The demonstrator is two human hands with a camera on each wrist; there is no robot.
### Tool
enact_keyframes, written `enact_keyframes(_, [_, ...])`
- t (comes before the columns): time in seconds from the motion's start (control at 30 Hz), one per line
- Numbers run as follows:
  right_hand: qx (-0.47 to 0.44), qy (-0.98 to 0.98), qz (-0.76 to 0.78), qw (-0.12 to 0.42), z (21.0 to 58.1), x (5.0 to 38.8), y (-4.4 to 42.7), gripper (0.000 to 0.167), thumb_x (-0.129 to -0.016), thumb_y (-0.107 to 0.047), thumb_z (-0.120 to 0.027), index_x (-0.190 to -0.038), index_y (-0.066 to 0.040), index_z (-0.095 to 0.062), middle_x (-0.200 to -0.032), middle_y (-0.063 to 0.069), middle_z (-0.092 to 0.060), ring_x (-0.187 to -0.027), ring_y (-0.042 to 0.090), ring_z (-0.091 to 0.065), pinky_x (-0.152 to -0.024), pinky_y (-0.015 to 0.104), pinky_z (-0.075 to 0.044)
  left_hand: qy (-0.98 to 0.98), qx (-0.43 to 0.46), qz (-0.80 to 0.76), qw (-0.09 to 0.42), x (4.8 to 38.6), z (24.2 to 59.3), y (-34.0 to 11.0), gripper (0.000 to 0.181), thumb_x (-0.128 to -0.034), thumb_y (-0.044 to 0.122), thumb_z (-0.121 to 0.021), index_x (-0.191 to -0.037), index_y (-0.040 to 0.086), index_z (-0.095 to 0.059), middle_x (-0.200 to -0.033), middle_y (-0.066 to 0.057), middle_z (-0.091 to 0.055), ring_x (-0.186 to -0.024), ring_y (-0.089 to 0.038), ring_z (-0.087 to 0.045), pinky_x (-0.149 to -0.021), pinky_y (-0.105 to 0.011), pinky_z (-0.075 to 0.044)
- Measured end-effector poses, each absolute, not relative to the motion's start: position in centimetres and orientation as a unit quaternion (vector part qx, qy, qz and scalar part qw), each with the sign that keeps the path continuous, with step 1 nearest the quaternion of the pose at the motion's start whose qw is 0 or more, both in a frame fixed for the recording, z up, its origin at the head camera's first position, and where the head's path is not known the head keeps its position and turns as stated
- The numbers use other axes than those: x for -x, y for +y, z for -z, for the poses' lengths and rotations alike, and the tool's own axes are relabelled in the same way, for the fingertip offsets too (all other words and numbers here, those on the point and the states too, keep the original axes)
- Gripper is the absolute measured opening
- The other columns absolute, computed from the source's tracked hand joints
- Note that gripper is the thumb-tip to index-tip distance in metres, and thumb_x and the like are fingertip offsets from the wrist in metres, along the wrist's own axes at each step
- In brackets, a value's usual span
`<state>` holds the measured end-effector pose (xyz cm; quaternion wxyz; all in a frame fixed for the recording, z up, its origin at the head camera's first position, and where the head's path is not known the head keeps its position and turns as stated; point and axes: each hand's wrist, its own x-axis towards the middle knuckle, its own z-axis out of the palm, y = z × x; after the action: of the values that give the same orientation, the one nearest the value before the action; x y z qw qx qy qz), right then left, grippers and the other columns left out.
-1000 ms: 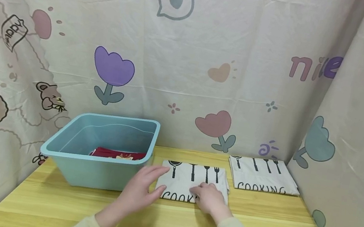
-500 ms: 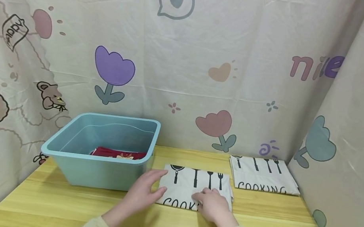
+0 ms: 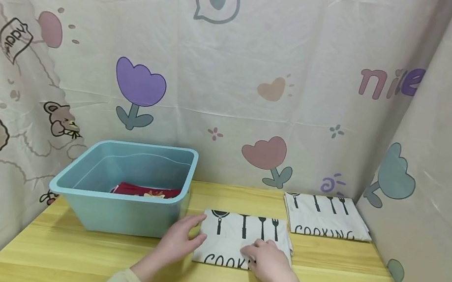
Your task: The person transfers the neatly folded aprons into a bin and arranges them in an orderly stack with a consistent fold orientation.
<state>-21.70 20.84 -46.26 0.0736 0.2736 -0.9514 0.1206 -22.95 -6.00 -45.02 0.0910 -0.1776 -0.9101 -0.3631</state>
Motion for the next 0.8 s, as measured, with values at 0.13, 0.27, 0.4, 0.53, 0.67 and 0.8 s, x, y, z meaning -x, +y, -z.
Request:
enact_keyframes(0.13, [-0.275,-0.951,-0.116,0.078,46.3,21.5,20.9,0.034,-0.081,-0.012,-0.076,-0.114,-0.02,-0.073,-0.104,0.001,-0.067,-0.087,0.022,-0.056,-0.072,0.042,-0.052,-0.908,0.167,0.377,0.078,23.3,45.5,-6.1,0.051,-0.0927,0.021,-0.068,-0.137,0.001,-0.055,-0.136,-0.019,-0.055,-0.125,-0.037,-0.051,-0.104,-0.053,-0.041])
enact_keyframes(0.27, [-0.284,-0.947,-0.125,0.079,46.3,21.4,21.1,0.032,-0.082,-0.013,-0.076,-0.113,-0.019,-0.073,-0.105,0.002,-0.067,-0.089,0.024,-0.058,-0.074,0.045,-0.053,-0.903,0.157,0.396,0.061,23.5,45.9,-6.1,0.052,-0.0931,0.021,-0.067,-0.138,-0.001,-0.054,-0.138,-0.021,-0.053,-0.127,-0.038,-0.05,-0.105,-0.054,-0.04])
enact_keyframes(0.4, [-0.29,-0.94,-0.162,0.075,46.2,22.0,21.7,0.027,-0.087,-0.016,-0.073,-0.113,-0.014,-0.072,-0.108,0.005,-0.069,-0.096,0.03,-0.063,-0.085,0.051,-0.051,-0.896,0.14,0.42,0.042,23.6,46.1,-5.9,0.054,-0.0932,0.021,-0.067,-0.139,-0.002,-0.052,-0.139,-0.022,-0.052,-0.128,-0.04,-0.048,-0.106,-0.055,-0.038])
enact_keyframes(0.53, [-0.283,-0.934,-0.207,0.071,46.2,22.7,22.5,0.028,-0.091,-0.016,-0.069,-0.118,-0.008,-0.07,-0.113,0.009,-0.07,-0.103,0.031,-0.065,-0.091,0.051,-0.05,-0.886,0.115,0.448,0.025,23.7,46.1,-5.7,0.056,-0.0932,0.022,-0.068,-0.141,-0.003,-0.05,-0.14,-0.023,-0.051,-0.125,-0.04,-0.051,-0.104,-0.055,-0.04])
enact_keyframes(0.67, [-0.255,-0.932,-0.245,0.08,46.1,23.1,23.2,0.03,-0.092,-0.014,-0.069,-0.121,-0.006,-0.069,-0.115,0.01,-0.07,-0.103,0.028,-0.066,-0.092,0.049,-0.05,-0.873,0.096,0.477,0.014,23.8,46.3,-5.6,0.058,-0.0936,0.022,-0.068,-0.141,-0.005,-0.048,-0.14,-0.023,-0.051,-0.121,-0.04,-0.054,-0.101,-0.055,-0.043])
enact_keyframes(0.8, [-0.197,-0.935,-0.283,0.089,46.1,23.3,23.5,0.034,-0.092,-0.013,-0.068,-0.124,-0.003,-0.066,-0.122,0.014,-0.067,-0.105,0.03,-0.066,-0.095,0.05,-0.049,-0.864,0.084,0.496,0.008,24.0,46.5,-5.5,0.059,-0.0937,0.022,-0.067,-0.141,-0.005,-0.047,-0.137,-0.024,-0.053,-0.12,-0.04,-0.055,-0.1,-0.054,-0.044])
